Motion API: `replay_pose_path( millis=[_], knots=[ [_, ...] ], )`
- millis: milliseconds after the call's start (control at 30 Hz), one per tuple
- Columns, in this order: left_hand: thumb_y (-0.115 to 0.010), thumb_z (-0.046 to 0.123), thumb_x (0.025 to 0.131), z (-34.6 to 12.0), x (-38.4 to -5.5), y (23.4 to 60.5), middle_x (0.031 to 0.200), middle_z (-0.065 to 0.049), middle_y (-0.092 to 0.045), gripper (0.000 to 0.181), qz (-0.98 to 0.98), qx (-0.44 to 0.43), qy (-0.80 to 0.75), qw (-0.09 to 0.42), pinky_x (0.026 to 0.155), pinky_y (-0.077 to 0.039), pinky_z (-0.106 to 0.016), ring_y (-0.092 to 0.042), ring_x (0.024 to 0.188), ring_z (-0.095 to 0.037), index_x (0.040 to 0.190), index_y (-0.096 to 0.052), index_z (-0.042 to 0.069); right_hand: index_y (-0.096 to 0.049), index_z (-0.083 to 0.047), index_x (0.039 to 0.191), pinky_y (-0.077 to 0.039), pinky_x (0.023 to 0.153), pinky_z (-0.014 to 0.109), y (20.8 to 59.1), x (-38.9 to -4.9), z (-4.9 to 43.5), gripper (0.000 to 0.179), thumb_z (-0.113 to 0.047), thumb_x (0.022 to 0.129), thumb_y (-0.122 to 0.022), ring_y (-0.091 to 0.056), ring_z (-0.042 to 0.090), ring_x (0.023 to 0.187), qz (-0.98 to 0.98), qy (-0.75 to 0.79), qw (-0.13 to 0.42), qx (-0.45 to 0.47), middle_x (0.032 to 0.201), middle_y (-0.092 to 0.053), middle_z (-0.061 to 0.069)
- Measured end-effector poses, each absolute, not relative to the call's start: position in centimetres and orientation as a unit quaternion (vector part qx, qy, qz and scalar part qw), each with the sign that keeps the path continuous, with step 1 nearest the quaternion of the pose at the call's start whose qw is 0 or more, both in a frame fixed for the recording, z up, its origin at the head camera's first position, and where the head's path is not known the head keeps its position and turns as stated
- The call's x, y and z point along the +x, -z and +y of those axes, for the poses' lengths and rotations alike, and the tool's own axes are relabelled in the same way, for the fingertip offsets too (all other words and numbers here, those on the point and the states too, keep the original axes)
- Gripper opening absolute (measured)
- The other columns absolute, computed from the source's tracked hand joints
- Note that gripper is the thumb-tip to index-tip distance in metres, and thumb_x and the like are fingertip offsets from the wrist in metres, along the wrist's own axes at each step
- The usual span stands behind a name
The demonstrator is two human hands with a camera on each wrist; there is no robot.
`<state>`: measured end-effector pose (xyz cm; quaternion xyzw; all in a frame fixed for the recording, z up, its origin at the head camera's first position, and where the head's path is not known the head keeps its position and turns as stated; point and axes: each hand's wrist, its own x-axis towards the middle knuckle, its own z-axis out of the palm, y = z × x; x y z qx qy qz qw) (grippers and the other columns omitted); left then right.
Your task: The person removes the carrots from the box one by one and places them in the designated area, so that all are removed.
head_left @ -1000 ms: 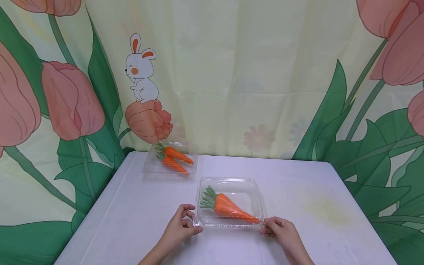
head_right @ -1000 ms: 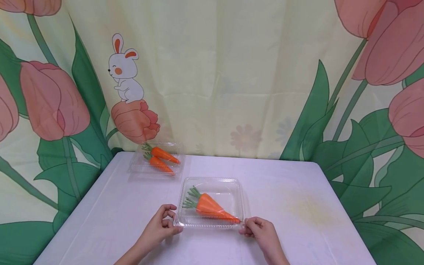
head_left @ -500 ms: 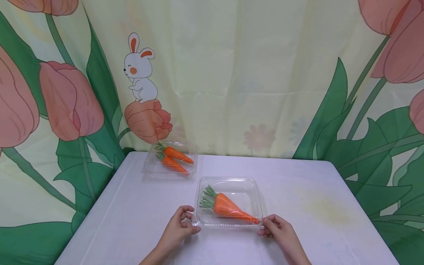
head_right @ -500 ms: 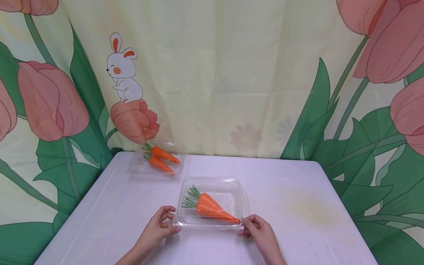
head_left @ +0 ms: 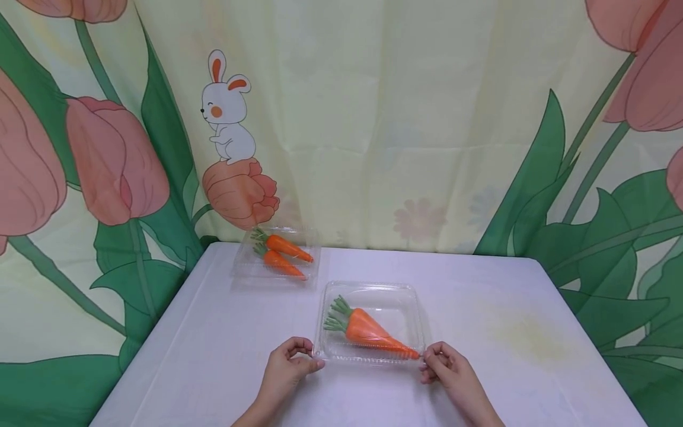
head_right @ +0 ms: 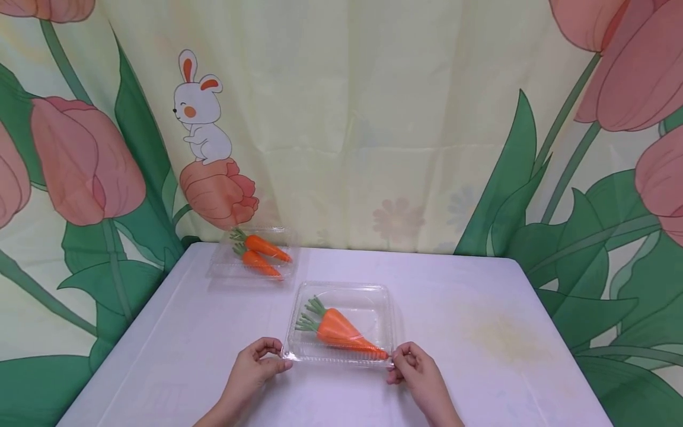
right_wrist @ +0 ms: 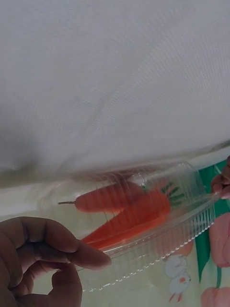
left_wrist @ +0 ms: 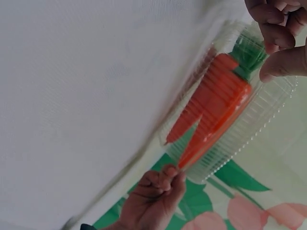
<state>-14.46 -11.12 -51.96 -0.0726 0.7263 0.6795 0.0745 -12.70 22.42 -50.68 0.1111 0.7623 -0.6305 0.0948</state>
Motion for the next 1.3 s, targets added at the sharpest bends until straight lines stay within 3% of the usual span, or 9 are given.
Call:
replay_pose_path(
  millis=[333,667,1167,1300],
  knots=[
    [-0.084,0.008,0.083,-11.35,-14.63,51.86,0.101,-0.004,-0.063,0.063,0.708,-0.072,-0.692,0.122,0.057,-0.044,-0.021,-0.052,0.062,-0.008,0.136,-0.052,0.004,-0.056,0.006,0.110,-0.060,0.072,0.029,50.48,-12.59,22.66,0.022,-0.015,0.106,-0.057,-0.067,0.016,0.073,0.769,0.624,0.102,0.093,0.090,-0.070,0.010],
    [-0.085,0.004,0.080,-11.35,-14.79,51.81,0.104,-0.004,-0.064,0.076,0.667,-0.094,-0.724,0.144,0.055,-0.041,-0.021,-0.050,0.065,-0.009,0.147,-0.050,0.007,-0.056,0.006,0.109,-0.059,0.071,0.029,50.01,-12.23,22.26,0.023,-0.017,0.106,-0.058,-0.066,0.016,0.071,0.775,0.617,0.103,0.090,0.091,-0.069,0.010],
    [-0.084,0.001,0.080,-11.13,-14.66,51.99,0.103,-0.005,-0.068,0.061,0.688,-0.096,-0.710,0.115,0.060,-0.050,-0.021,-0.061,0.076,-0.009,0.135,-0.059,-0.005,-0.056,0.005,0.109,-0.058,0.069,0.029,50.29,-12.13,22.05,0.021,-0.016,0.107,-0.056,-0.065,0.016,0.070,0.772,0.619,0.108,0.094,0.089,-0.067,0.008],
    [-0.082,0.008,0.086,-10.79,-14.47,52.13,0.081,0.004,-0.065,0.037,0.704,-0.094,-0.697,0.103,0.054,-0.043,-0.018,-0.051,0.062,-0.004,0.117,-0.067,-0.006,-0.055,0.006,0.109,-0.058,0.069,0.029,50.16,-12.20,22.15,0.022,-0.015,0.107,-0.056,-0.064,0.016,0.070,0.770,0.623,0.109,0.089,0.089,-0.066,0.009]
  ],
)
